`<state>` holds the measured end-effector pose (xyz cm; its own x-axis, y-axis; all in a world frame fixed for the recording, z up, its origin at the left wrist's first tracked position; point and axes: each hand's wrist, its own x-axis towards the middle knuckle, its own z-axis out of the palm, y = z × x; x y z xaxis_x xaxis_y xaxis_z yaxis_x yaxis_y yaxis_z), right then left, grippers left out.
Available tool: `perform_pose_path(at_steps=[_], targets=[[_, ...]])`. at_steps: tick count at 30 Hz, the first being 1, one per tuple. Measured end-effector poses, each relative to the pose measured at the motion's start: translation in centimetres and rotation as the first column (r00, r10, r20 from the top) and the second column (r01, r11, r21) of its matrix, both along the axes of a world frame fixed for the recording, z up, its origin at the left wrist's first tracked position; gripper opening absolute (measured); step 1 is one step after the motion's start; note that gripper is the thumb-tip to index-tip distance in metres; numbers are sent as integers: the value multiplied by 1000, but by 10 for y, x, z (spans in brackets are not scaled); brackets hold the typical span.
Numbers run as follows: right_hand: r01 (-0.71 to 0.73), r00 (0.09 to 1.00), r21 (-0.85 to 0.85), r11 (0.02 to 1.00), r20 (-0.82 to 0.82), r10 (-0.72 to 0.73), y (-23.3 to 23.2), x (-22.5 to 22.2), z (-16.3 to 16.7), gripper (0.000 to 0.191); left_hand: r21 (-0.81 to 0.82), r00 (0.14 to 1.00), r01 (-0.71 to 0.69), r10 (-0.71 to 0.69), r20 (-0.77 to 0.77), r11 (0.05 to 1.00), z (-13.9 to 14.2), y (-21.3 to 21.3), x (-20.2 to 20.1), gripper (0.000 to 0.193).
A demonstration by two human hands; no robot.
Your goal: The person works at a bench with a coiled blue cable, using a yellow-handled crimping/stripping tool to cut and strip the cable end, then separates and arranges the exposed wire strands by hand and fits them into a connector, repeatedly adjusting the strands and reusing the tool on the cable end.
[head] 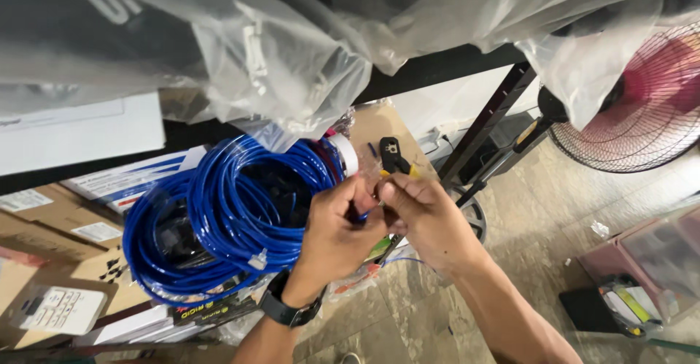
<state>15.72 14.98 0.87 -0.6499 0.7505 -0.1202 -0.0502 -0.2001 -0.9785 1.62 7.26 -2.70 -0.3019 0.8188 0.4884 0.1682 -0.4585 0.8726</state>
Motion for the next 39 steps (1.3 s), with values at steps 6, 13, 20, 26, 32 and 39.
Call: perform_pose_path(at_steps=[6, 13, 20, 26, 32, 39], targets=[[100, 951, 766, 635, 114, -287, -8, -2, 1, 10, -70, 952, 154, -129, 279, 986, 1, 2, 2, 5], [256, 904, 839, 480, -32, -426, -22, -13, -5, 13, -65, 986, -51, 60, 154, 997, 1, 4, 14, 7], [205, 865, 572, 794, 275, -421, 62, 6, -58, 38, -4, 961, -17, 17, 275, 1000, -4, 3, 9, 9], [-202, 548, 861, 467, 494, -675, 109, 2, -165, 67, -71, 951, 10, 12, 308, 997, -8, -5, 2, 9], [-247, 384, 774, 583, 631, -674, 114, -11, -185, 85, -60, 932, 67, -41, 360, 996, -10, -6, -4, 11], [-57, 488, 639, 767, 688, -537, 108, -9, -124, 65, -137, 939, 69, -18, 343, 988, -5, -4, -7, 10]])
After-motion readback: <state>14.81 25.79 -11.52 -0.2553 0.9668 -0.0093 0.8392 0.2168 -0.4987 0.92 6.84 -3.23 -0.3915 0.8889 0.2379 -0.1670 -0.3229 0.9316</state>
